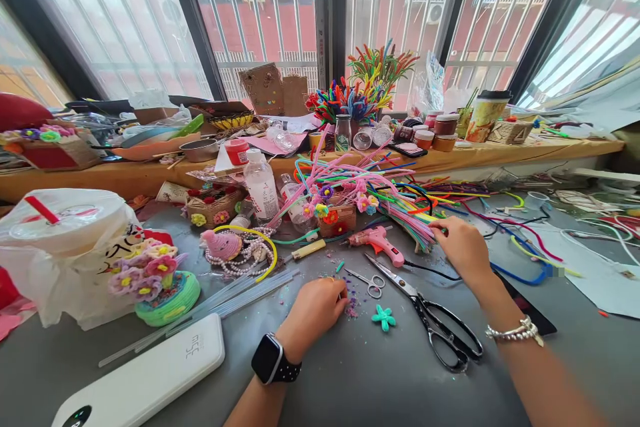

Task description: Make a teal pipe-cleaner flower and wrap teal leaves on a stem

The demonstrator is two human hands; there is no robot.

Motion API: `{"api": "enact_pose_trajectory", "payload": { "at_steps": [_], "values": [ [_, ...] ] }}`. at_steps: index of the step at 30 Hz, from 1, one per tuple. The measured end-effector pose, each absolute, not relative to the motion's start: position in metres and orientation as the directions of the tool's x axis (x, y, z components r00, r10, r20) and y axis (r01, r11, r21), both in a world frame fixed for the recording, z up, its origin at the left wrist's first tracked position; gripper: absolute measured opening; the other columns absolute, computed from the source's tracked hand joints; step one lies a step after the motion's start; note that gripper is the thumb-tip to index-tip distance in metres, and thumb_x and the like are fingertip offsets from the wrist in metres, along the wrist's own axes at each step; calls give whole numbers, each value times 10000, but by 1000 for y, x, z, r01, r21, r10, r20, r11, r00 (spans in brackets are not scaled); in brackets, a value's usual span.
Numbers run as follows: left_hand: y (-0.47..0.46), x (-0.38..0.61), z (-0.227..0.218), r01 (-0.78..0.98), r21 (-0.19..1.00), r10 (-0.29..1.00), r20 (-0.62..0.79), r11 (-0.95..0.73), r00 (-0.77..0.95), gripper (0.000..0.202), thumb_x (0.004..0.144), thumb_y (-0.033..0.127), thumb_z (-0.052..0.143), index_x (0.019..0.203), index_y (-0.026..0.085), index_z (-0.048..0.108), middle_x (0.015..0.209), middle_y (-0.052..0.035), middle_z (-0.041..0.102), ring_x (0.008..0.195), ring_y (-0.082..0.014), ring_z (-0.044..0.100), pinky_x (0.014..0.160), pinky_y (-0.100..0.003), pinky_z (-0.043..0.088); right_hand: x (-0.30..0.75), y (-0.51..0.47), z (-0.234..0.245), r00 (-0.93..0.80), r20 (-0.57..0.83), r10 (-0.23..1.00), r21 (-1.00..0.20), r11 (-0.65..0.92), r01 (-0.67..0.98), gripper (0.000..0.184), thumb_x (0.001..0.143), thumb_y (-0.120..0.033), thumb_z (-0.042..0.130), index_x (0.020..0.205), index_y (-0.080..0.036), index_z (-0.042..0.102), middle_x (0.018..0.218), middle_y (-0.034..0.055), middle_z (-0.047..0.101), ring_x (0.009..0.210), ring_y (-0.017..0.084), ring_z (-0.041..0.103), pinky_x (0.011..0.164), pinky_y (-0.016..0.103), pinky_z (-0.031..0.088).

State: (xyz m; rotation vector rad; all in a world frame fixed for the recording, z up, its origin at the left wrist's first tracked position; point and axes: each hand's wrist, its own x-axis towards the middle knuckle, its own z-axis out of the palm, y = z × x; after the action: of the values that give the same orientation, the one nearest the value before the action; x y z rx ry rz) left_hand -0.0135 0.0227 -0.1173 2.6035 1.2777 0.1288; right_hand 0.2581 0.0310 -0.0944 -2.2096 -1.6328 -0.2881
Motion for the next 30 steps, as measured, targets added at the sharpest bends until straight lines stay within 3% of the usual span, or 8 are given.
{"api": "enact_pose_trajectory", "payload": {
  "at_steps": [6, 12, 22, 26, 30],
  "values": [
    [22, -13, -117, 768, 246, 789, -23, -591, 614, 178, 788, 248, 440, 810, 188, 606, 798, -74, 665, 749, -217, 605, 615, -270, 394, 255, 29, -101, 199, 319, 927, -84, -181, 980, 167, 743, -213, 529, 778, -196, 691, 801, 67, 639, 781, 220, 565, 629, 282, 400],
    [21, -13, -118, 770, 262, 794, -22, -581, 607, 170, 782, 231, 445, 790, 185, 608, 774, -71, 659, 742, -214, 601, 614, -268, 391, 240, 36, -116, 231, 346, 909, 104, -281, 954, 155, 714, -220, 575, 768, -112, 672, 868, 146, 569, 878, 283, 489, 620, 323, 407],
    [19, 8, -95, 707, 230, 741, 128, -669, 659, 171, 807, 256, 429, 901, 197, 558, 894, -56, 608, 811, -191, 564, 698, -274, 413, 243, 44, -124, 295, 349, 889, 41, -329, 944, 190, 742, -136, 482, 833, -32, 611, 876, 204, 566, 851, 303, 520, 623, 338, 403],
    [26, 49, -87, 636, 132, 650, 160, -760, 743, 195, 782, 200, 459, 961, 157, 523, 980, -103, 590, 894, -228, 546, 745, -326, 427, 249, 42, -122, 296, 358, 886, 0, -317, 948, 160, 769, -136, 459, 844, -59, 577, 827, 167, 599, 811, 264, 556, 629, 307, 400],
    [45, 99, -99, 478, 65, 481, 179, -876, 858, 266, 789, 71, 365, 1017, 95, 500, 1056, -156, 578, 991, -224, 524, 815, -347, 420, 253, 41, -122, 276, 364, 889, -31, -285, 958, 145, 796, -127, 425, 812, -108, 568, 811, 126, 620, 783, 222, 573, 643, 284, 394]
  ]
}}
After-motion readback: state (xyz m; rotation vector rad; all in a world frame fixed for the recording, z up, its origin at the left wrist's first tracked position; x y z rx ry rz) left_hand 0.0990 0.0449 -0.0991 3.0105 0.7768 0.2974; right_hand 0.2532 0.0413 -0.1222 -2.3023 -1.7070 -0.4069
